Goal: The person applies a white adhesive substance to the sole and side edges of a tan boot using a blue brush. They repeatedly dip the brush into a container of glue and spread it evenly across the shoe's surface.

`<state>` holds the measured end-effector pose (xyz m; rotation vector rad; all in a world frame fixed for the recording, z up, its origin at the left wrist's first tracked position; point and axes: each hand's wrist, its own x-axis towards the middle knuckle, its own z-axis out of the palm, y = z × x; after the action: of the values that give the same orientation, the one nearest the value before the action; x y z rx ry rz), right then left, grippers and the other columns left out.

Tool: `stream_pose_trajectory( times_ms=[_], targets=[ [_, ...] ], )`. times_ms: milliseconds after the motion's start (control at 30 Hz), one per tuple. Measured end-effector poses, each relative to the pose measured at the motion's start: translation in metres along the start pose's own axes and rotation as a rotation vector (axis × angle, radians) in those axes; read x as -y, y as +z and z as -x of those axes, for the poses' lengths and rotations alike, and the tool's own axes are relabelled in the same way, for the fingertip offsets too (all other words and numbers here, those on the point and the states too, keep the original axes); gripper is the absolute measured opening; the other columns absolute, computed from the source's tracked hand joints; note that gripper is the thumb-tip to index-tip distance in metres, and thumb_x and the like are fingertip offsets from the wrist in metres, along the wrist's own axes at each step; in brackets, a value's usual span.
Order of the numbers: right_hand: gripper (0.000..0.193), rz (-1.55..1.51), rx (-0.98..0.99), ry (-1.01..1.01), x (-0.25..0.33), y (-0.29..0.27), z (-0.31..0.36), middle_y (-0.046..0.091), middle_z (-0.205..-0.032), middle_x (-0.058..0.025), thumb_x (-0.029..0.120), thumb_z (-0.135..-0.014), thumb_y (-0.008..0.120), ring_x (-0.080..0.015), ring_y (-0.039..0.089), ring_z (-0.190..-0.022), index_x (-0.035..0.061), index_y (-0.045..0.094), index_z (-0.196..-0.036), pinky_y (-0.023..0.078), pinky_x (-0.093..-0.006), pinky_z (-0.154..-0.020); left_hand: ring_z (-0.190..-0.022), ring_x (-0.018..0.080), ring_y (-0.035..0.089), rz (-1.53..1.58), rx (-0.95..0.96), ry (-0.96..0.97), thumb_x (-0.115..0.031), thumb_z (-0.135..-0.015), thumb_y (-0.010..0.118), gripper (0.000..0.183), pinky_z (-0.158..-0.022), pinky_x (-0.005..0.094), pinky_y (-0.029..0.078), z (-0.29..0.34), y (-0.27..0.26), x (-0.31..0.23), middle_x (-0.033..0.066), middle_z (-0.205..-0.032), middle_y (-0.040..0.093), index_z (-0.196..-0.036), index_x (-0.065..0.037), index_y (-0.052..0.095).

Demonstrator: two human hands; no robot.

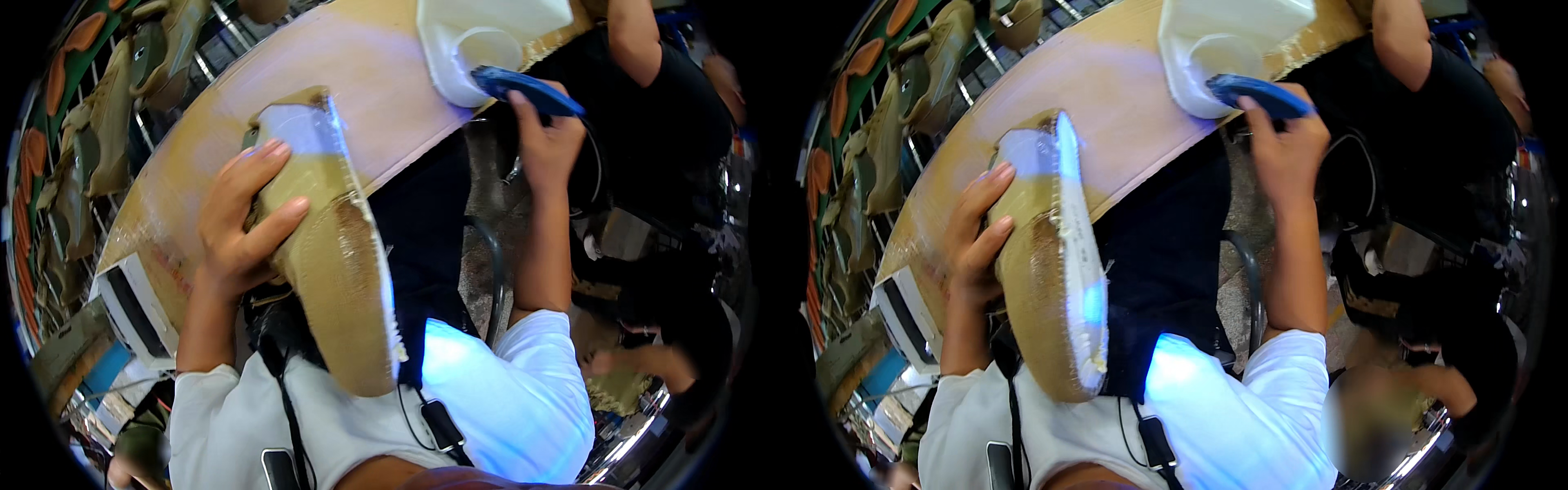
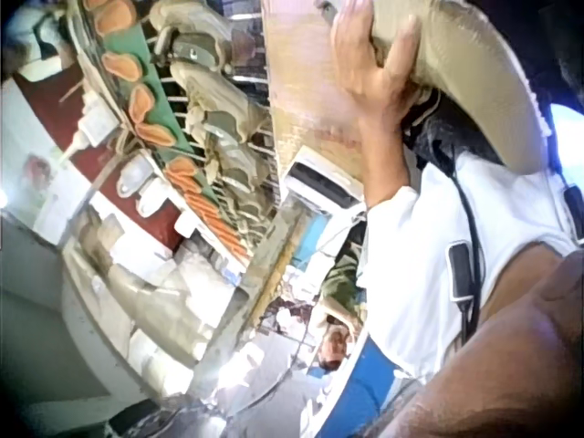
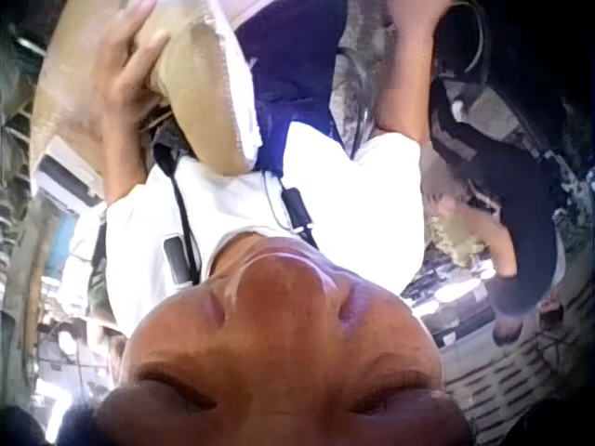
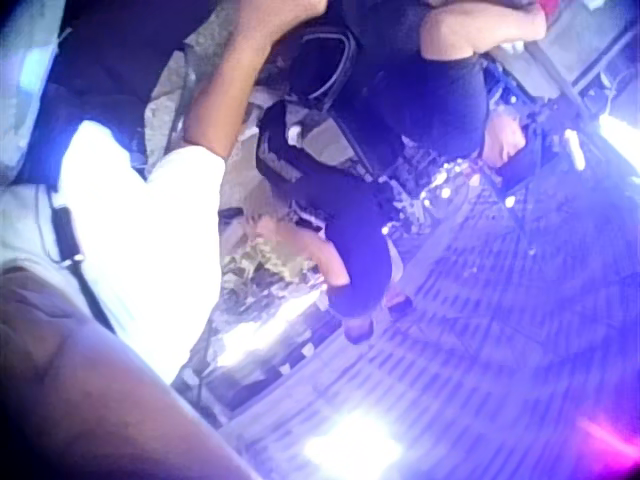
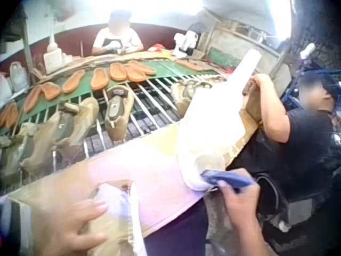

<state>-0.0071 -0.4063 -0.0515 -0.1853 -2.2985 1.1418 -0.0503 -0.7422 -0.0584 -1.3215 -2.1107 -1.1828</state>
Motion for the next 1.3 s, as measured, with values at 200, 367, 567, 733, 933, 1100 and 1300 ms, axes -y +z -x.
stream_pose_trajectory(
  times_ms=[200,367,567,733,933,1100,1300],
  targets=[
    [0.024,-0.748,0.038,0.475,0.061,0.022,0.032,0.063,-0.086,-0.008,0.012,-0.077,0.067,-0.0126,0.059,-0.077,-0.004,0.061,-0.093,0.045,-0.0257,-0.074,-0.099,0.0329,0.059,-0.063,0.074,-0.005,-0.014,-0.067,0.069,0.033,-0.083,0.0436,0.048,0.001,-0.002,-0.002,0.0172,-0.11,0.058,-0.097,-0.025,0.067],
    [0.024,-0.784,0.239,0.455,0.1,0.021,0.036,0.063,-0.086,-0.0086,0.012,-0.075,0.065,-0.0139,0.059,-0.077,-0.0048,0.061,-0.091,0.045,-0.025,-0.073,-0.1,0.0325,0.058,-0.051,0.044,0.003,-0.014,-0.062,0.069,0.041,-0.082,0.0427,0.048,-0.001,-0.002,-0.003,0.0168,-0.111,0.057,-0.101,-0.025,0.067],
    [0.034,-0.595,0.329,0.205,0.124,-0.002,0.037,0.054,-0.074,-0.015,0.028,-0.072,0.063,-0.0157,0.045,-0.065,-0.0048,0.055,-0.079,0.032,-0.0254,-0.056,-0.097,0.0317,0.059,-0.07,0.078,0.021,-0.012,-0.059,0.069,0.048,-0.08,0.0409,0.049,-0.006,-0.005,-0.005,0.015,-0.107,0.056,-0.105,-0.025,0.067],
    [0.032,-0.646,0.45,-0.076,0.137,-0.02,0.033,0.056,-0.07,-0.0113,0.027,-0.071,0.068,-0.0139,0.047,-0.056,-0.0039,0.059,-0.077,0.033,-0.0245,-0.049,-0.095,0.0309,0.059,-0.077,0.096,-0.013,-0.011,-0.056,0.071,0.053,-0.08,0.0381,0.049,-0.012,-0.007,-0.005,0.0139,-0.104,0.057,-0.107,-0.025,0.066],
    [0.035,-0.708,0.237,-0.02,0.13,-0.017,0.033,0.06,-0.079,-0.0127,0.02,-0.068,0.07,-0.014,0.054,-0.063,-0.0066,0.06,-0.088,0.041,-0.0239,-0.053,-0.095,0.029,0.059,-0.068,0.088,-0.069,-0.008,-0.051,0.074,0.063,-0.079,0.0363,0.049,-0.017,-0.012,-0.008,0.0122,-0.104,0.058,-0.111,-0.025,0.065],
    [0.031,-0.632,0.223,-0.069,0.135,-0.019,0.04,0.061,-0.078,-0.0144,0.017,-0.064,0.07,-0.015,0.054,-0.064,-0.0068,0.061,-0.082,0.041,-0.0253,-0.056,-0.093,0.0287,0.059,-0.076,0.118,-0.09,-0.007,-0.052,0.074,0.065,-0.077,0.035,0.049,-0.02,-0.016,-0.01,0.0124,-0.105,0.059,-0.113,-0.025,0.063],
    [0.036,-0.73,0.547,-0.385,0.151,-0.036,0.025,0.058,-0.078,-0.0128,0.027,-0.075,0.07,-0.0164,0.052,-0.058,-0.0023,0.06,-0.092,0.037,-0.0254,-0.05,-0.09,0.0281,0.06,-0.04,0.077,-0.097,-0.006,-0.054,0.074,0.066,-0.076,0.0341,0.049,-0.027,-0.017,-0.006,0.0135,-0.104,0.06,-0.116,-0.023,0.061]
  ],
)
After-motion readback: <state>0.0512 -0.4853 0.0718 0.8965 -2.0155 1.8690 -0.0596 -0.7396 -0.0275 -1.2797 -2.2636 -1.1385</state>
